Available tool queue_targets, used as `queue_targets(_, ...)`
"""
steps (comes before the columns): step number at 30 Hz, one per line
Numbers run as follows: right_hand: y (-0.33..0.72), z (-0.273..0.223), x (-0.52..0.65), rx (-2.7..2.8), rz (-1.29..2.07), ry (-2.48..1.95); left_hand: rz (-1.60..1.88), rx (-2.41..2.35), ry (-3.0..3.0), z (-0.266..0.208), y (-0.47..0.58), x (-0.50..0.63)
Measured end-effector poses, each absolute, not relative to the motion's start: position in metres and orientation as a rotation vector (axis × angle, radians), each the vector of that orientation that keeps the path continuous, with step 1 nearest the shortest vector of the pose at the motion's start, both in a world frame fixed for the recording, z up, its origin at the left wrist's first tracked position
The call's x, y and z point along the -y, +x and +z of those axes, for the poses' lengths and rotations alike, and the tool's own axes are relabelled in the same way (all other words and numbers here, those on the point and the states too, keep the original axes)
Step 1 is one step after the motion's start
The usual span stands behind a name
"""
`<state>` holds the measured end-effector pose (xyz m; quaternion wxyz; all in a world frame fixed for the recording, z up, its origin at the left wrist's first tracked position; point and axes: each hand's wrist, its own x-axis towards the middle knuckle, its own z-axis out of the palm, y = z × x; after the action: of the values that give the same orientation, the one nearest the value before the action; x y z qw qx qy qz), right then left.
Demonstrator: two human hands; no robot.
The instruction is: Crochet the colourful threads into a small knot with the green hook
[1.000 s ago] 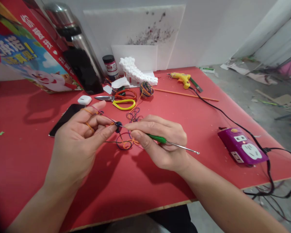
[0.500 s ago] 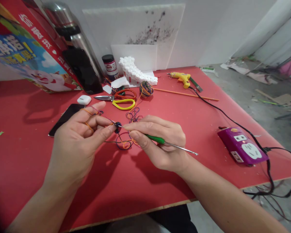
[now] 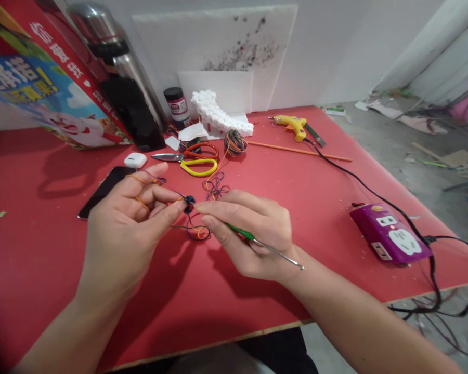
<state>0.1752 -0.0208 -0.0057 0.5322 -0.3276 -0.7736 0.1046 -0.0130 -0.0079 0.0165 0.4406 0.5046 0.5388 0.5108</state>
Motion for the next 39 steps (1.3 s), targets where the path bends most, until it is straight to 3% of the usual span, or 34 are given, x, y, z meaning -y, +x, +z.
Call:
queue_targets(13,0.16,-0.031,0.022,2.153,-0.37,-0.8,1.283,-1.432,1.338,0.003,-0.009,0.001)
queue_targets(23,0.14,-0.047,0.015,2.125,-0.548,-0.919,1.334,-1.438,1.266,-0.012,-0.003,-0.008)
queue_targets(31,0.149,-0.049,0.007,2.06,-0.215,-0.907,1.33,-1.334,1.194,-0.006,0.001,-0.002)
queue_targets(39,0.152,-0.039,0.011,1.687,0.415,-0.953,1.338,-1.364,1.316,-0.005,-0.003,0.002)
